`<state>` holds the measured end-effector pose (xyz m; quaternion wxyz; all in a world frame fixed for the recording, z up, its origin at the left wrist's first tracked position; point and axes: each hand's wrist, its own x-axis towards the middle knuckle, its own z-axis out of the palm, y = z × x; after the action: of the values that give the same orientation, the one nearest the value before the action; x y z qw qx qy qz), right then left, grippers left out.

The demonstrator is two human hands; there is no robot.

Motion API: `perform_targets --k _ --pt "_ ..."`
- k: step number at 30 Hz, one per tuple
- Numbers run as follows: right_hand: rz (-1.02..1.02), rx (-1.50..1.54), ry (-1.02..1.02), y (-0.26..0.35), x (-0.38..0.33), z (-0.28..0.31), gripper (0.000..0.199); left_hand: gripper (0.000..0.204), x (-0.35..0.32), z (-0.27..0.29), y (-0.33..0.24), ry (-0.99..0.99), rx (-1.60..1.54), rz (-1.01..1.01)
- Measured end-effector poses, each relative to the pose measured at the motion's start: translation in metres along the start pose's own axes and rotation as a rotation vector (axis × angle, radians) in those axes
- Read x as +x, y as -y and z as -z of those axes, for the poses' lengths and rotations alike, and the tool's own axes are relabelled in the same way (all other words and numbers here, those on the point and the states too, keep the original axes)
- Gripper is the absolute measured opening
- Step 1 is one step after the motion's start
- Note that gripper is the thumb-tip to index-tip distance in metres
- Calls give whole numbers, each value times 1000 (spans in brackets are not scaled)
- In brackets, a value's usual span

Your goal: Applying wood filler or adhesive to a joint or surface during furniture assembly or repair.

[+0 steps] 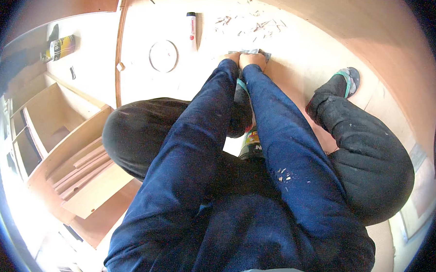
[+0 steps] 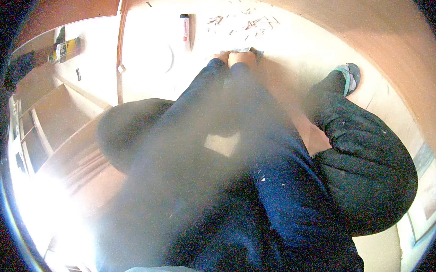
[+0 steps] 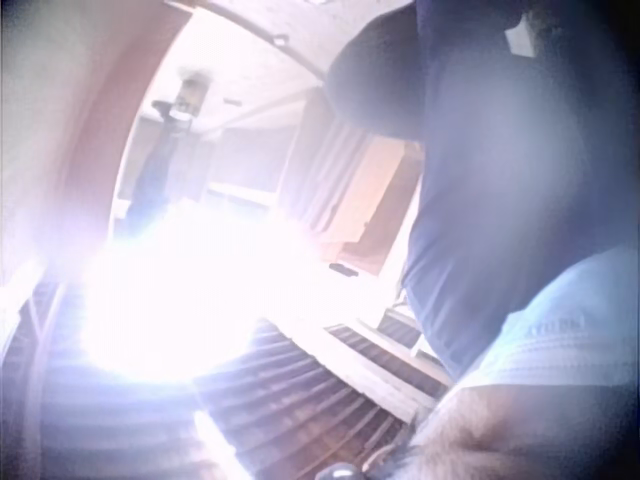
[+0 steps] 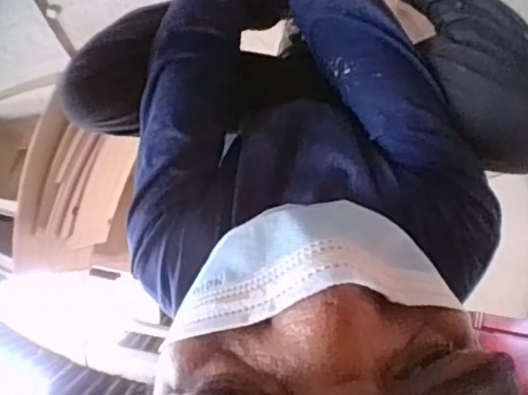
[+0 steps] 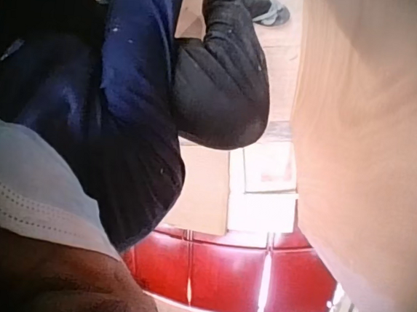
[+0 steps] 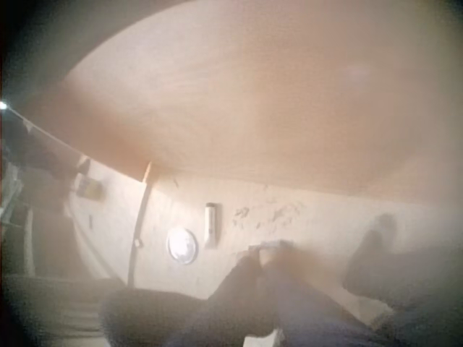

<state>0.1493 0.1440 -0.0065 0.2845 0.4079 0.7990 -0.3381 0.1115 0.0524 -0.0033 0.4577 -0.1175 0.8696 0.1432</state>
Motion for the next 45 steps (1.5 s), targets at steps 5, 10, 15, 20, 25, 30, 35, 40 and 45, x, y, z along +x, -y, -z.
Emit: perform_targets --k 5,10,15,20,25,30,35,40,45 --pt "4 256 27 15 -7 41 52 46 14 10 -19 -15 55 -58" --pt "19 367 -77 -50 0 15 47 47 -16 -18 -22 11 44 -47" --pt "-77 554 -42 -95 -5 -18 43 48 -45 -37 -13 17 -4 14" --pt "-23 285 -158 -85 0 -10 47 49 -47 -33 -17 20 -7 32" --pt "-115 223 -172 -74 -4 -6 49 50 -40 -32 -20 34 10 41" --pt "-106 151 -98 -63 16 -2 50 51 -28 -30 -21 36 36 54" --pt "-29 98 -32 -59 50 -10 46 52 -28 -25 -26 22 55 46" --pt "-3 175 -132 -73 41 -26 47 53 -50 -25 -19 -32 -42 190" --pt "-75 241 -96 -74 10 -23 47 50 -51 -25 -15 12 -88 182"
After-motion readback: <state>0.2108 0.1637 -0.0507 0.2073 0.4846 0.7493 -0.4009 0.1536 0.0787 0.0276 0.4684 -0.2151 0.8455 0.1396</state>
